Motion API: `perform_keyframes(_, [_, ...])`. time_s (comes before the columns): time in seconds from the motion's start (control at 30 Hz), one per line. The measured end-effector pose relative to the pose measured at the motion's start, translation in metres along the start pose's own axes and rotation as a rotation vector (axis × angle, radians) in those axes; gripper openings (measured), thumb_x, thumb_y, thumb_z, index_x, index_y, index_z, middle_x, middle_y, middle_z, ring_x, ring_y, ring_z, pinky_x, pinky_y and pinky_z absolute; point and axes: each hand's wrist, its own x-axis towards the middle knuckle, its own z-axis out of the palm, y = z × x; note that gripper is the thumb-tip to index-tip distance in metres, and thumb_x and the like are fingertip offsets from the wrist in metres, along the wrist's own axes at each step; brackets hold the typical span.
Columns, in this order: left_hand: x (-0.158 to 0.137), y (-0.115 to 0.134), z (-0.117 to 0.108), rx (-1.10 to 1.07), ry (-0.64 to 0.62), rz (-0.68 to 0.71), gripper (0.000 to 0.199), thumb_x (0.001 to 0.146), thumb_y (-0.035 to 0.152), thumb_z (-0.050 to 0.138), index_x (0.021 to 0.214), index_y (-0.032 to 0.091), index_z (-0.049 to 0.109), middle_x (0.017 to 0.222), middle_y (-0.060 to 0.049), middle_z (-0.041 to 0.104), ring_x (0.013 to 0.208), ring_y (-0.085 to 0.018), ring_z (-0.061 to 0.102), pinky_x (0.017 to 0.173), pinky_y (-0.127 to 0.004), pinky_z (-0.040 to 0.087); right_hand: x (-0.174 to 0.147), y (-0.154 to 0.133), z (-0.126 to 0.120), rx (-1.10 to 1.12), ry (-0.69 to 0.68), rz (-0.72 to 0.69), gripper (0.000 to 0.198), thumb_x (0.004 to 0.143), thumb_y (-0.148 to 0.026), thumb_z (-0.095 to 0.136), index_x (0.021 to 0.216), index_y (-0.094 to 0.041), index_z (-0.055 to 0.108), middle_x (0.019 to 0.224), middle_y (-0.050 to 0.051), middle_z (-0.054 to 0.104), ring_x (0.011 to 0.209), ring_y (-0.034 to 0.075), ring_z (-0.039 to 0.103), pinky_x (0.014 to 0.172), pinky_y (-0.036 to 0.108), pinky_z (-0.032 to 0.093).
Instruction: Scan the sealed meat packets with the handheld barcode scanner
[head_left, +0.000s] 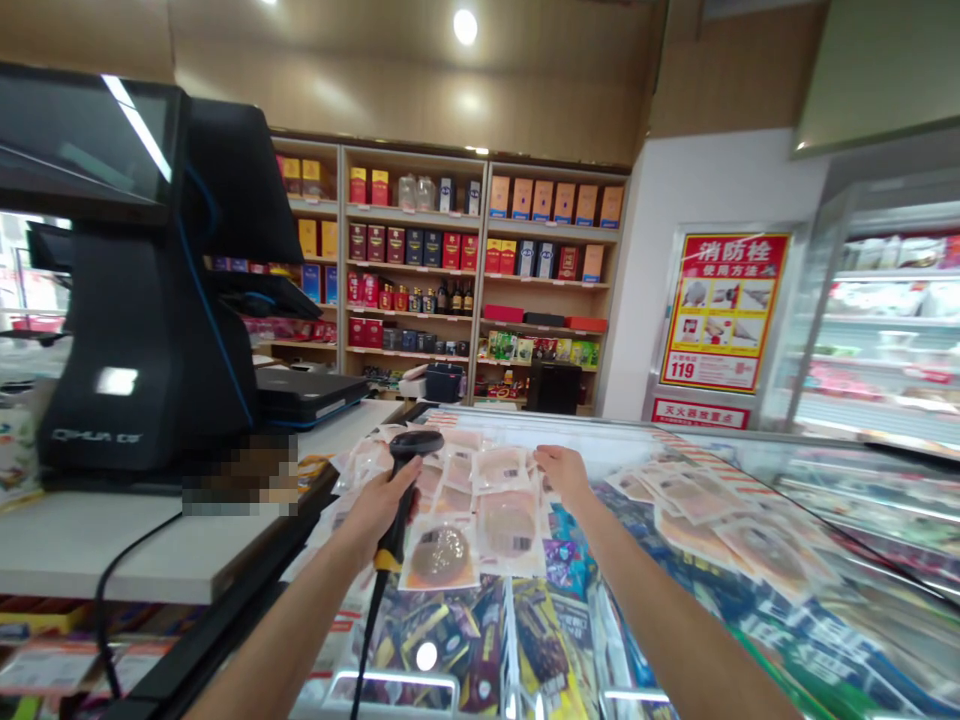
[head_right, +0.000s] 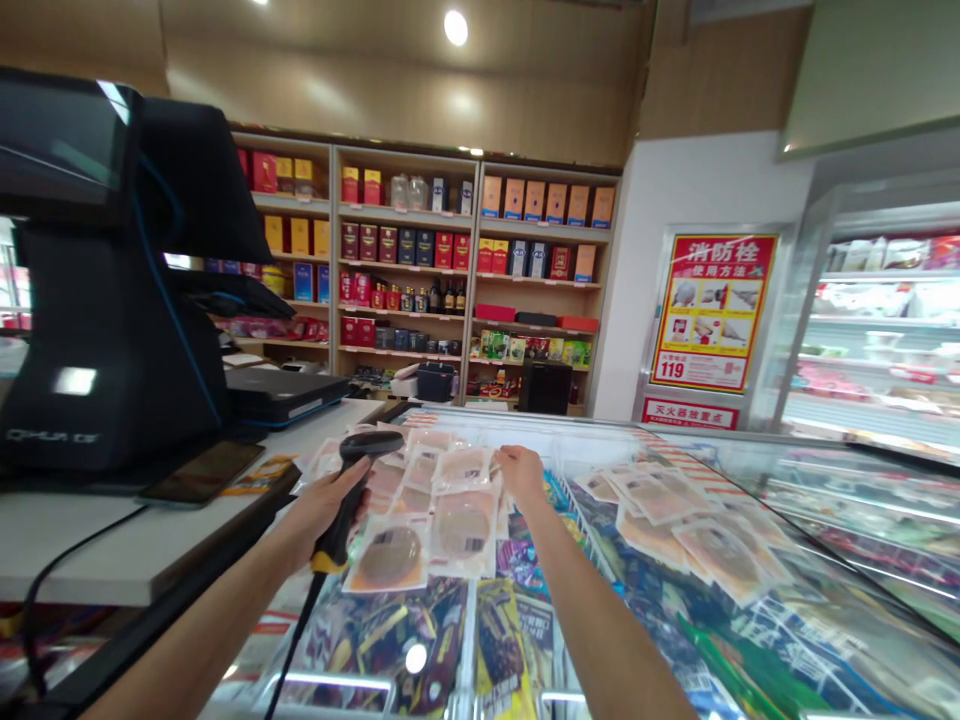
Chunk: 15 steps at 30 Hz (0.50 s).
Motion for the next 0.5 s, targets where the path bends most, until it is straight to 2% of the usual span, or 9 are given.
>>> perform_keyframes(0.1, [-0.003, 0.003, 0.016, 0.007, -0.053, -0.013, 0.039, 0.057, 0.052, 0.054, 0.067, 0.015, 0.048, 0.047, 0.004, 0.050, 0.039, -0.008, 0.045, 0.040, -0.019, 0.033, 0.002, 0.012, -0.030, -0.126, 0.040, -0.003, 0.018, 0.059, -0.033, 0.052, 0.065, -0.021, 0.064, 0.062, 0.002, 0.065, 0.065, 0.018, 0.059, 0.057, 0.027, 0.042])
perform_keyframes(0.3, [-0.008, 0.005, 0.051, 0.004, -0.170, 0.013, 0.039, 0.059, 0.053, 0.051, 0.065, 0.015, 0.046, 0.046, 0.003, 0.050, 0.037, -0.007, 0.044, 0.039, -0.018, 0.032, 0.009, 0.057, -0.111, -0.515, 0.189, 0.023, 0.024, 0.062, -0.034, 0.049, 0.071, -0.018, 0.064, 0.070, 0.006, 0.065, 0.072, 0.021, 0.058, 0.066, 0.031, 0.041])
perform_keyframes(0.4, [-0.007, 0.004, 0.069, -0.007, -0.220, 0.021, 0.040, 0.059, 0.055, 0.050, 0.063, 0.015, 0.045, 0.044, 0.004, 0.048, 0.037, -0.007, 0.042, 0.038, -0.018, 0.032, 0.011, 0.079, -0.148, -0.602, 0.235, 0.071, 0.026, 0.063, -0.032, 0.046, 0.076, -0.016, 0.062, 0.076, 0.009, 0.064, 0.079, 0.024, 0.057, 0.071, 0.035, 0.038])
perform_keyframes(0.5, [-0.004, 0.001, 0.086, 0.007, -0.249, 0.019, 0.040, 0.060, 0.055, 0.049, 0.062, 0.016, 0.045, 0.045, 0.004, 0.048, 0.037, -0.006, 0.042, 0.039, -0.019, 0.032, 0.011, 0.093, -0.175, -0.624, 0.318, 0.116, 0.031, 0.062, -0.033, 0.046, 0.083, -0.015, 0.061, 0.082, 0.013, 0.061, 0.089, 0.030, 0.051, 0.076, 0.043, 0.033])
